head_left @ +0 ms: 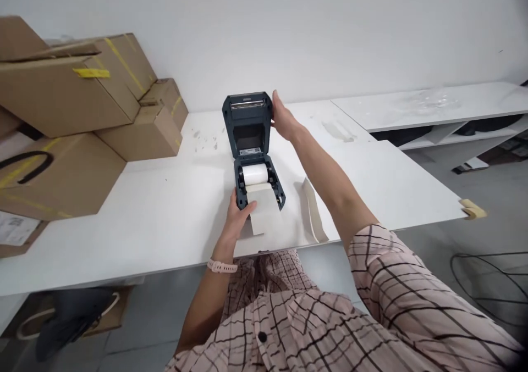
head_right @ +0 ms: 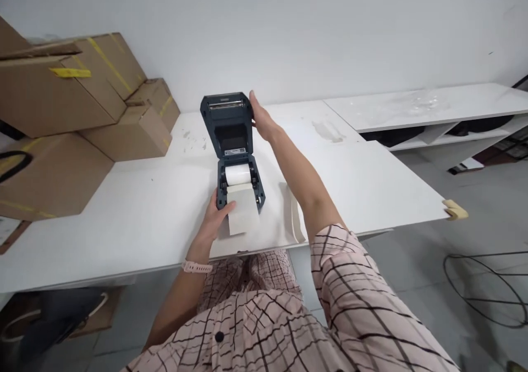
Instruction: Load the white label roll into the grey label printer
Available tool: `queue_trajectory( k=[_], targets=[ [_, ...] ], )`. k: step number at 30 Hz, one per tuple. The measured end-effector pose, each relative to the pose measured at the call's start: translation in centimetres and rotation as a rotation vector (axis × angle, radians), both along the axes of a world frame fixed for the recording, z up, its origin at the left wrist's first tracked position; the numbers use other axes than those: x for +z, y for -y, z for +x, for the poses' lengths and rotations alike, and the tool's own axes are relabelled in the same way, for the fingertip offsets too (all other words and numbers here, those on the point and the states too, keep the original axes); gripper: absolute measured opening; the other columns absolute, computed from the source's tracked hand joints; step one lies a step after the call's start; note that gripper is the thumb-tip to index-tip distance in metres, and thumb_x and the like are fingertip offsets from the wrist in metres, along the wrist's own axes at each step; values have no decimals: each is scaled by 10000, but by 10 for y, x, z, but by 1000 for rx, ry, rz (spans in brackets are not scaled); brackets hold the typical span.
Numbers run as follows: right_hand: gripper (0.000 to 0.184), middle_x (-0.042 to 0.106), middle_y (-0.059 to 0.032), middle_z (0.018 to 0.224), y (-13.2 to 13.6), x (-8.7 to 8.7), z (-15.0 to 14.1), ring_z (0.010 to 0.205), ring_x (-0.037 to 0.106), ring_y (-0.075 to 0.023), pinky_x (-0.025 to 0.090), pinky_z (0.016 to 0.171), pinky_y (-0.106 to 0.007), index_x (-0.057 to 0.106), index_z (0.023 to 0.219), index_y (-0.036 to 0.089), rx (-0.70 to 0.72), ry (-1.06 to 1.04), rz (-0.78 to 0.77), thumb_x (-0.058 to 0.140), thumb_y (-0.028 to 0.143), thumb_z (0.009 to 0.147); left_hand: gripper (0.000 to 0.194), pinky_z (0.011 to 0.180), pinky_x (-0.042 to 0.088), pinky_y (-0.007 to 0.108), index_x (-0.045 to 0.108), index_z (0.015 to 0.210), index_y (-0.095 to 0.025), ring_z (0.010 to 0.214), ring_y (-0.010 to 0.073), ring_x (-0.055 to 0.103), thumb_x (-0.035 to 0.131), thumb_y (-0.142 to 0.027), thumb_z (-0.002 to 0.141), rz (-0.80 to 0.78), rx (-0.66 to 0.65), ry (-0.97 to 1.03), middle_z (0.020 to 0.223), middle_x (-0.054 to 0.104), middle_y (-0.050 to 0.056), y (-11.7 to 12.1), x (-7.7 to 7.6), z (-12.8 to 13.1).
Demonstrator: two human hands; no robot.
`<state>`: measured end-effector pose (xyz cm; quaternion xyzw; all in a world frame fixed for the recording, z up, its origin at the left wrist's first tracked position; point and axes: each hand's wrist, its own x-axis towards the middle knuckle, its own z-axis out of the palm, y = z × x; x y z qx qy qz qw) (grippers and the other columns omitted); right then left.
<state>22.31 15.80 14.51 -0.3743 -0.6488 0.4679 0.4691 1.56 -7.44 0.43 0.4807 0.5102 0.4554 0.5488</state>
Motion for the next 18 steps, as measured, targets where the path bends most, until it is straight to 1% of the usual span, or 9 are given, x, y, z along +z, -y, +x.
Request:
queue_trajectory(
  k=[2,4,6,8,11,13,15,16,18],
  targets=[
    [914,678,-11,1397,-1,0,-9,1477,383,-256,158,1273,-623,546,1359,244,15,-69,-31,180,932,881,982,1189,433,525,279,1612,-329,1496,381,429,789,-548,801,-33,22,-20,1656,415,112,0,3,1],
    [887,691,-6,1370,12,-2,-11,1460,404,-262,192,1268,-616,575,1314,265,26,-116,-24,213,941,869,970,1198,425,501,297,1605,-316,1489,366,443,791,-538,800,-39,32,-27,1641,443,111,0,8,2],
    [855,677,4,1387,37,-8,-8,1467,412,-268,235,1263,-599,587,1301,298,38,-146,5,216,937,870,989,1198,426,481,276,1614,-325,1495,355,439,793,-535,797,-36,20,-22,1654,427,101,1,9,1],
    [822,644,12,1426,69,-19,-5,1478,423,-271,273,1258,-578,591,1298,325,0,-157,35,195,917,888,1004,1200,424,458,269,1619,-335,1510,340,420,792,-548,790,-40,2,6,1677,392,84,3,8,-3],
    [684,538,11,1544,123,-45,2,1519,393,-269,271,1276,-542,624,1237,335,-126,-72,92,272,841,943,919,1164,461,445,334,1594,-309,1458,315,490,677,-680,826,-71,11,124,1645,441,94,4,4,-13],
    [555,435,11,1630,155,-68,7,1578,290,-274,234,1292,-556,641,1199,331,-165,76,124,395,768,962,870,1086,525,438,397,1553,-289,1362,301,583,552,-774,848,-101,44,186,1574,527,115,2,5,-19],
    [494,328,12,1694,178,-90,11,1613,198,-277,232,1288,-599,597,1292,357,-174,208,104,485,704,959,829,1013,563,423,461,1497,-288,1314,294,615,503,-807,852,-108,57,179,1522,577,116,0,10,-19],
    [529,292,4,1712,185,-101,12,1618,185,-277,250,1279,-615,533,1386,377,-181,236,68,510,683,955,799,994,568,418,491,1468,-293,1321,295,608,503,-806,854,-97,53,160,1514,584,110,-2,13,-17],
    [711,241,-38,1734,191,-120,12,1615,206,-284,321,1251,-615,328,1565,391,-204,213,-33,537,668,944,735,991,560,416,537,1421,-305,1365,304,569,527,-783,863,-66,37,120,1530,575,91,-4,20,-11]
  ],
)
